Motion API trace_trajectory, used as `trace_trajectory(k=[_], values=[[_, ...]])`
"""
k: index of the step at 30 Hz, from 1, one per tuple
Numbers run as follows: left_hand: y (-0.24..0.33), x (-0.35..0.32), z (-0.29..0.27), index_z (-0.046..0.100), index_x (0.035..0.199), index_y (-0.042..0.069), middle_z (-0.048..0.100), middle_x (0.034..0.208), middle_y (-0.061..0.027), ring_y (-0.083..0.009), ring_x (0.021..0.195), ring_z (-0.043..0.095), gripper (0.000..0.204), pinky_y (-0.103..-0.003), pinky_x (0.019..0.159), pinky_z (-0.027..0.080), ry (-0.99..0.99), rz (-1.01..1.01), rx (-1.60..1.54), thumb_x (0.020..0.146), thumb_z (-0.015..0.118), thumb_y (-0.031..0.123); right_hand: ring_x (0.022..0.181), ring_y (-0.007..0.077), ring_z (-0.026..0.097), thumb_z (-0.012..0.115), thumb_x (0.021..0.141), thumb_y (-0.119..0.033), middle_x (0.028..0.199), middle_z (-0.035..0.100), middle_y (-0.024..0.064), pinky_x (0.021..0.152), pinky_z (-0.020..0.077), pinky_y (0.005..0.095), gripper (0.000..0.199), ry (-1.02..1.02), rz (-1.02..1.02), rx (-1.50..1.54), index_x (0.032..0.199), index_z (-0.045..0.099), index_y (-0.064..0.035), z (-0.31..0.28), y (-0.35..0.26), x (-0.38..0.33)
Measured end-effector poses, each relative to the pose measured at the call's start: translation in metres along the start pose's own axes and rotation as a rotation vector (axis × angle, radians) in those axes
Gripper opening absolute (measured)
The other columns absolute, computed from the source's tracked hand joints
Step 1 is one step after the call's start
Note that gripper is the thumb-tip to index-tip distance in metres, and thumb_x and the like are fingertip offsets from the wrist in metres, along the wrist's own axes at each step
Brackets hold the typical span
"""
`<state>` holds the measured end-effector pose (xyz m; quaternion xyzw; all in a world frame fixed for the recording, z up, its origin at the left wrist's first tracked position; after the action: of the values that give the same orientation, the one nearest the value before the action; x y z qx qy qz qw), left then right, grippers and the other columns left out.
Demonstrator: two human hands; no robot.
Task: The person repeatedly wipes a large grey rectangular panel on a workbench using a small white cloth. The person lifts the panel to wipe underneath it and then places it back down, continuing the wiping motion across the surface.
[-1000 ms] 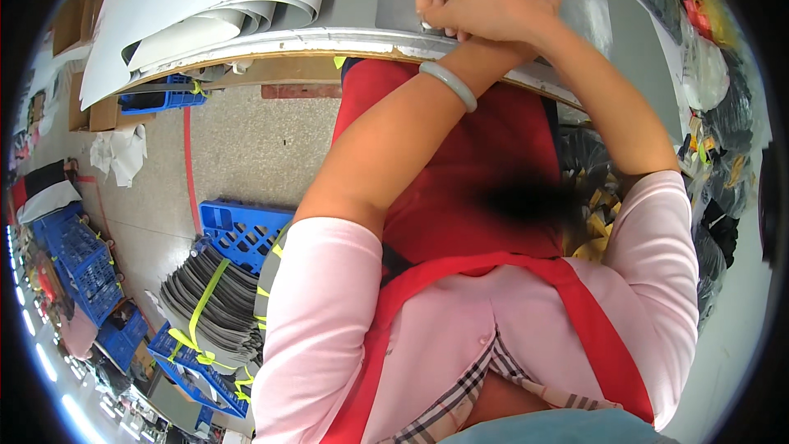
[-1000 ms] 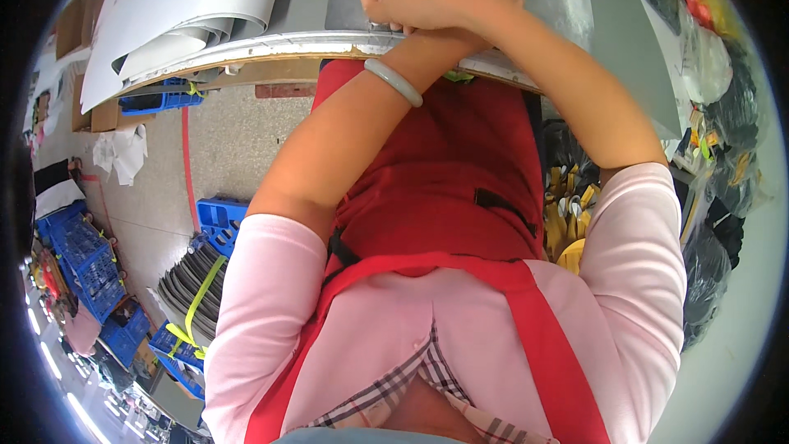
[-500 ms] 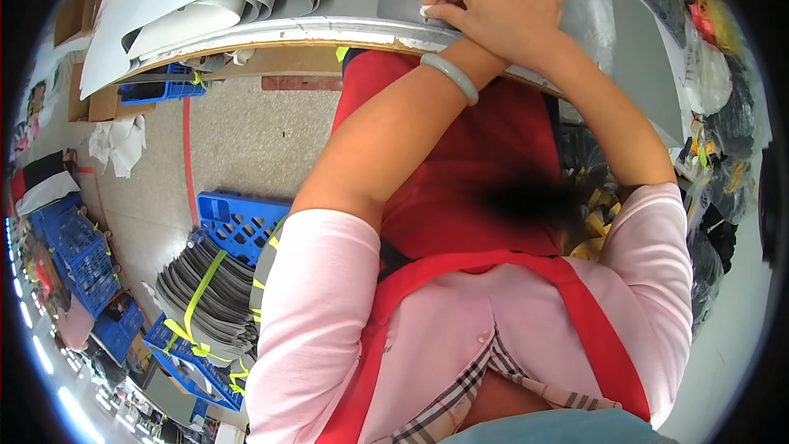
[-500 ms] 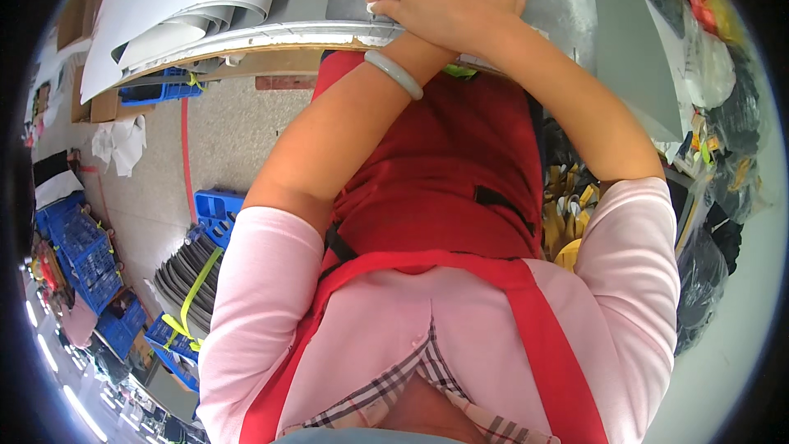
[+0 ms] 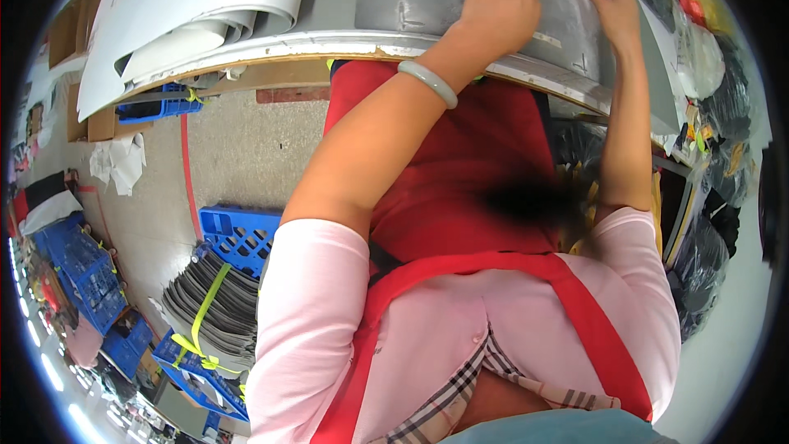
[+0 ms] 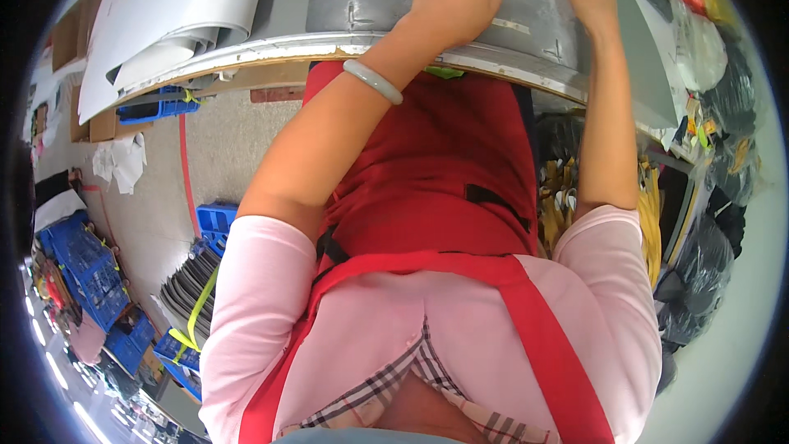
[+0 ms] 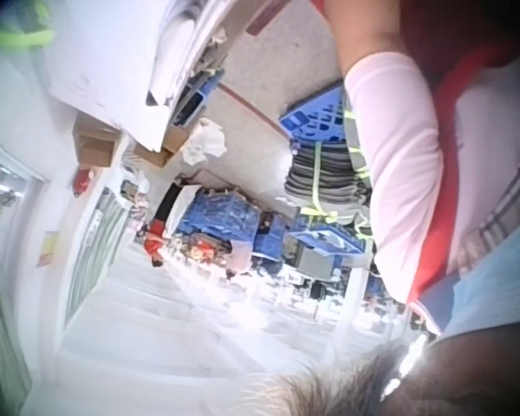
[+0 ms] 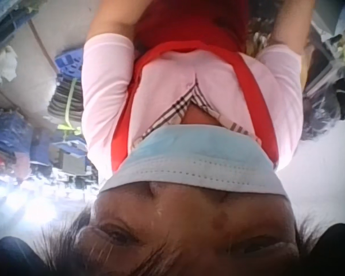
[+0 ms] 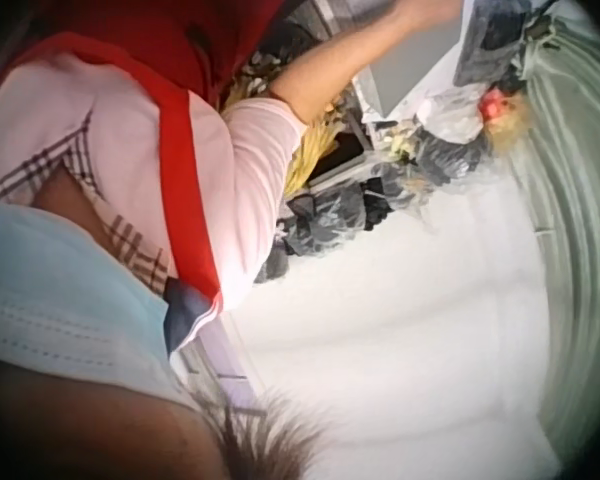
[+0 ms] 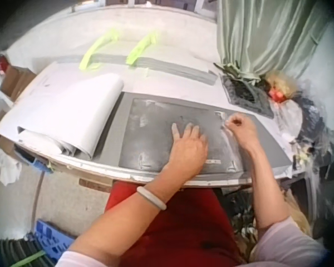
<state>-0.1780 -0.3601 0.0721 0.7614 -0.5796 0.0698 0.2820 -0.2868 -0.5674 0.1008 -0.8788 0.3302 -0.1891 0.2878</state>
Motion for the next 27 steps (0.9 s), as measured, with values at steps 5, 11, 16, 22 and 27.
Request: trace_trajectory(k=[5,11,16,22,27], values=[[-0.006,-0.007,-0.010,0.069,0.116,0.002,0.062,0.127,-0.0187,-0.0367,0.130,0.052,0.032,-0.067,0.113,0.031,0.100,0.024,-0.018,0.098,0.054,0.024,0.093,0.0072,0.060,0.075,0.094,-0.024,0.096,0.070,-0.0028,0.084,0.0466,0.0236,0.022,-0.007,0.151,0.224,0.105,0.075,-0.0051,-0.007,0.053,-0.001],[-0.012,-0.005,0.009,0.065,0.124,0.012,0.061,0.130,-0.0130,-0.0341,0.125,0.055,0.038,-0.065,0.110,0.034,0.202,0.084,0.012,0.090,0.064,0.027,0.099,0.0055,0.063,0.073,0.097,-0.028,0.105,0.069,-0.0037,0.086,0.0500,0.0232,0.027,-0.182,0.269,0.684,0.117,0.071,-0.0099,-0.013,0.078,0.011],[0.054,-0.032,-0.038,0.063,0.126,0.014,0.064,0.122,-0.0127,-0.0326,0.116,0.060,0.043,-0.044,0.099,0.048,0.201,0.326,-0.335,0.084,0.067,0.008,0.099,0.0056,0.064,0.071,0.099,-0.027,0.107,0.069,-0.0020,0.087,0.0522,0.0247,0.025,-0.287,0.195,0.795,0.116,0.068,-0.0090,0.016,0.063,-0.002],[0.051,-0.070,-0.072,0.075,0.104,0.009,0.069,0.106,-0.0088,-0.0313,0.099,0.065,0.022,-0.041,0.086,0.053,-0.001,0.309,-0.229,0.083,0.074,0.009,0.097,0.0189,0.071,0.067,0.100,-0.018,0.114,0.072,0.0081,0.085,0.0587,0.0323,0.025,0.012,0.156,1.392,0.122,0.065,-0.0068,0.014,0.033,-0.013],[-0.024,-0.047,-0.073,0.076,0.106,-0.001,0.069,0.107,-0.0116,-0.0286,0.089,0.068,0.023,-0.037,0.080,0.056,-0.311,0.029,-0.362,0.085,0.079,0.010,0.104,0.0190,0.070,0.065,0.102,-0.018,0.118,0.071,0.0078,0.093,0.0589,0.0351,0.032,0.029,0.197,1.500,0.131,0.060,-0.0065,0.028,0.039,-0.011]])
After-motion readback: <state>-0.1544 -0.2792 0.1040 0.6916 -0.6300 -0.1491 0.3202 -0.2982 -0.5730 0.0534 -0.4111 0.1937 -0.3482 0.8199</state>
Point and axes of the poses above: each hand's wrist, its own x-axis towards the middle knuckle, its own z-axis out of the palm, y = z × x, the point moved 5 cm from there along x, towards the middle knuckle
